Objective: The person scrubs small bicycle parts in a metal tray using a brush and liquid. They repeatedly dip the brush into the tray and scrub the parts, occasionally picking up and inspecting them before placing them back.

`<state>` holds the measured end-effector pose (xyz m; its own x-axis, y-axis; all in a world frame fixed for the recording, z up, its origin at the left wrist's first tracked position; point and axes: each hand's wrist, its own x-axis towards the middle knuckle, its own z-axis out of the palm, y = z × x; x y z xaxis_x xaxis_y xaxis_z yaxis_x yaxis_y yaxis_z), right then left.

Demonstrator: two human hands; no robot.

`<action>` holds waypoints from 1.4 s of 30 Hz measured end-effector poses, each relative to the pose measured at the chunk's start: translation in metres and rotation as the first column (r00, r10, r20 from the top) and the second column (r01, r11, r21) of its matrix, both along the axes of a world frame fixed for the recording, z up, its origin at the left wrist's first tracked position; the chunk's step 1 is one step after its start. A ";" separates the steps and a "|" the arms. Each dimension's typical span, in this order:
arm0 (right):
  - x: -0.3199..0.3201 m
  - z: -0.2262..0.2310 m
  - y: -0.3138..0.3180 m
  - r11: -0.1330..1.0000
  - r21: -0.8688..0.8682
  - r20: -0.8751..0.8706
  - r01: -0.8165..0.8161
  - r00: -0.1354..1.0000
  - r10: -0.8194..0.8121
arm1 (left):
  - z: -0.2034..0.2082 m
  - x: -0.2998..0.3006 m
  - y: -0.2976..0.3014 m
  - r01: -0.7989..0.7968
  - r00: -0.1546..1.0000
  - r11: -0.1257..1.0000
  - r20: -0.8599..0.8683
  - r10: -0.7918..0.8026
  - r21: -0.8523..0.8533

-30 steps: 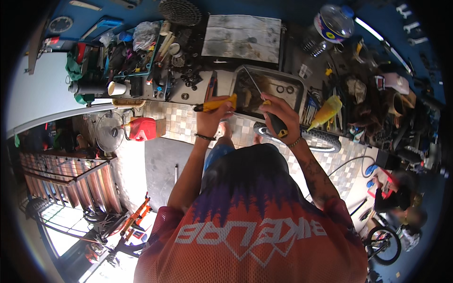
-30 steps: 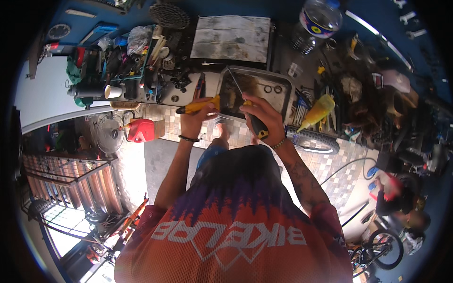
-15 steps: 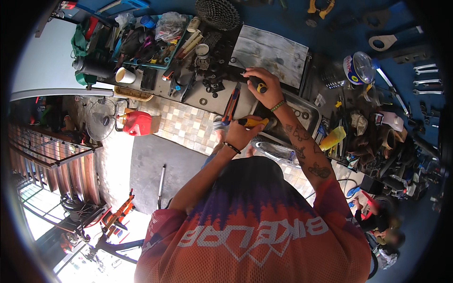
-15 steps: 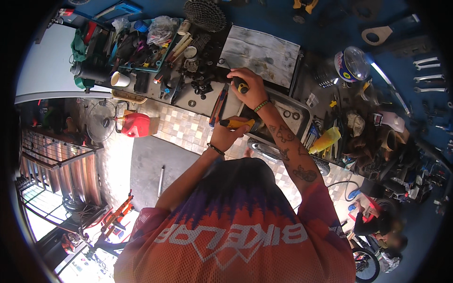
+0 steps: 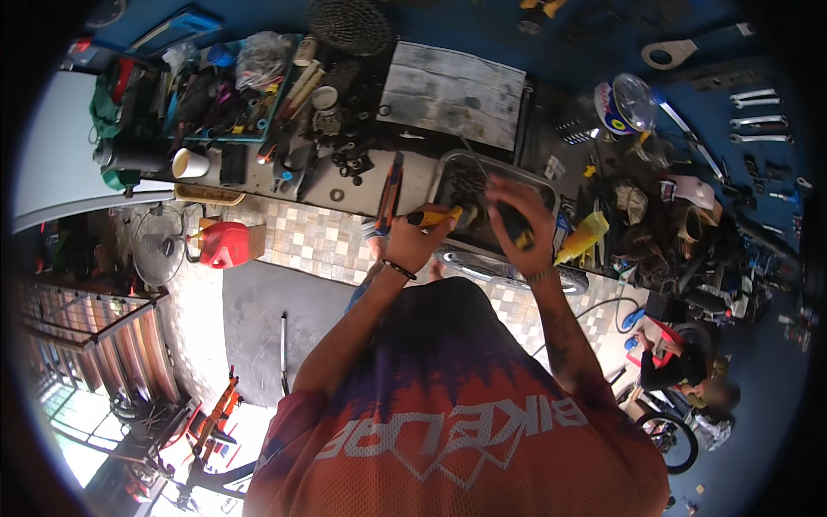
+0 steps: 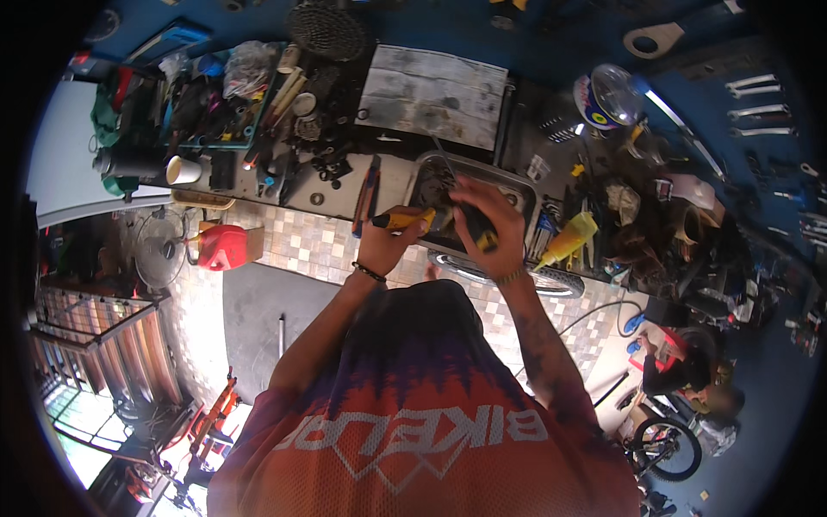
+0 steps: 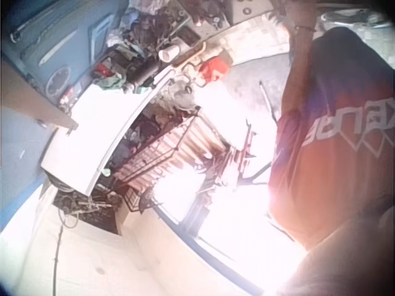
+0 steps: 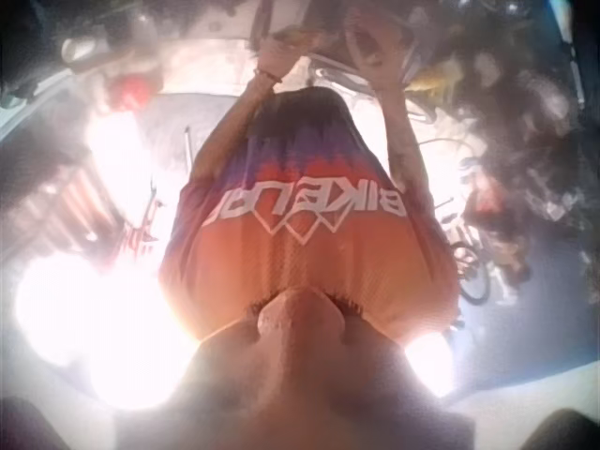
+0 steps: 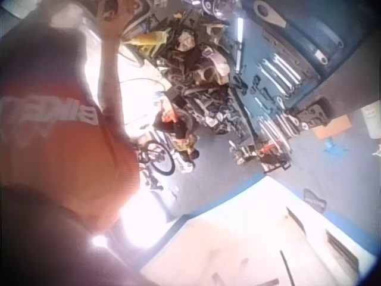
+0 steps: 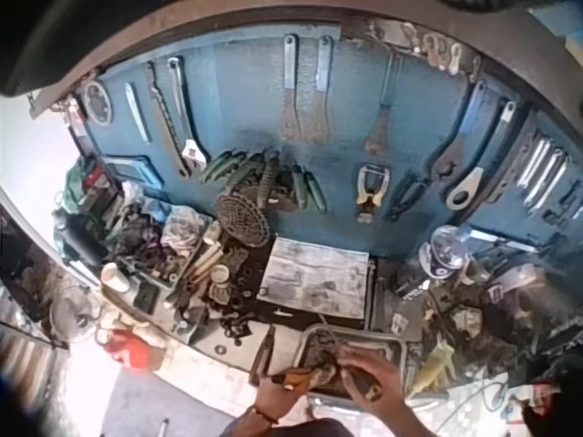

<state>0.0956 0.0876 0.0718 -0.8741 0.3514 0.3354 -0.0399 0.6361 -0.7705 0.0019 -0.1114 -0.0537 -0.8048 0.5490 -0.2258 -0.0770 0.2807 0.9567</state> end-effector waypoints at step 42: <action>0.186 -0.043 -0.022 0.967 -0.180 0.103 0.182 0.981 -0.165 | 0.034 -0.023 0.102 0.314 0.511 0.759 -0.572 -0.642 -0.571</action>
<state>0.2813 0.0653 0.0292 -0.8170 0.5496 0.1747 0.1303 0.4710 -0.8725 -0.0215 -0.0094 -0.0201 -0.4198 0.9075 0.0140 0.8143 0.3697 0.4474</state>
